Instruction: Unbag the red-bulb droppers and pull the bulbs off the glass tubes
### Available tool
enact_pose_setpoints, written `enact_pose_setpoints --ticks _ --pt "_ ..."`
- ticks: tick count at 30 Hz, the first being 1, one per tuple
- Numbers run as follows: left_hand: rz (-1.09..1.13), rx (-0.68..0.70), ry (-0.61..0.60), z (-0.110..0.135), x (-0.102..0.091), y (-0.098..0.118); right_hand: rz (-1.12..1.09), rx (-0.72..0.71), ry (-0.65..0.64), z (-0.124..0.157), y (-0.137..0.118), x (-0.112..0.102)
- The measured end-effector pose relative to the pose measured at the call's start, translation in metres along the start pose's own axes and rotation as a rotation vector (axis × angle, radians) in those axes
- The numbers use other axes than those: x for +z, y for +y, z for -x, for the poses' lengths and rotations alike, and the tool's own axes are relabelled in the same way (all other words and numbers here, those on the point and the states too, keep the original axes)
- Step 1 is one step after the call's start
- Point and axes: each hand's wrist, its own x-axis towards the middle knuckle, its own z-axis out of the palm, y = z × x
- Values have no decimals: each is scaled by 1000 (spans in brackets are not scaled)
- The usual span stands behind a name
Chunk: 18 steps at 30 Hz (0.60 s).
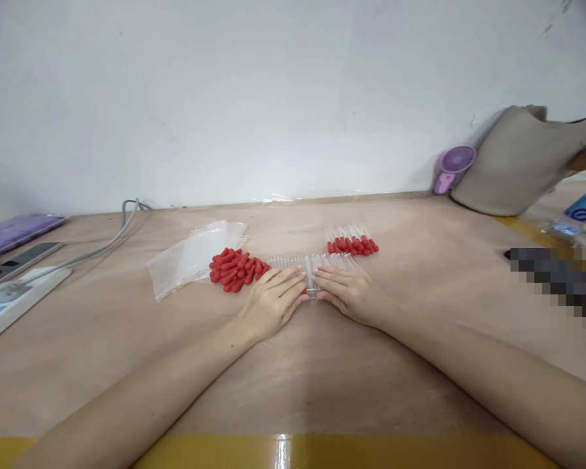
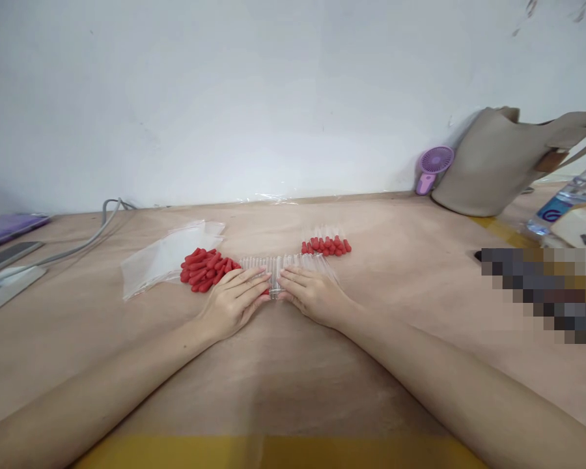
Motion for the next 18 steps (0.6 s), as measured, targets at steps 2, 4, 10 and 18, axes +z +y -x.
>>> enact_pose_setpoints --ticks 2,4,10,18 --pt "-3 -20 -10 -1 1 1 5 -10 7 1 0 2" --pt "3 -38 -14 -1 2 1 8 -14 21 1 -1 2" --pt "32 5 14 -4 2 1 -21 -26 49 -1 -3 -1" --pt "120 -4 -108 -4 -5 3 -21 -108 41 -1 -3 -3"
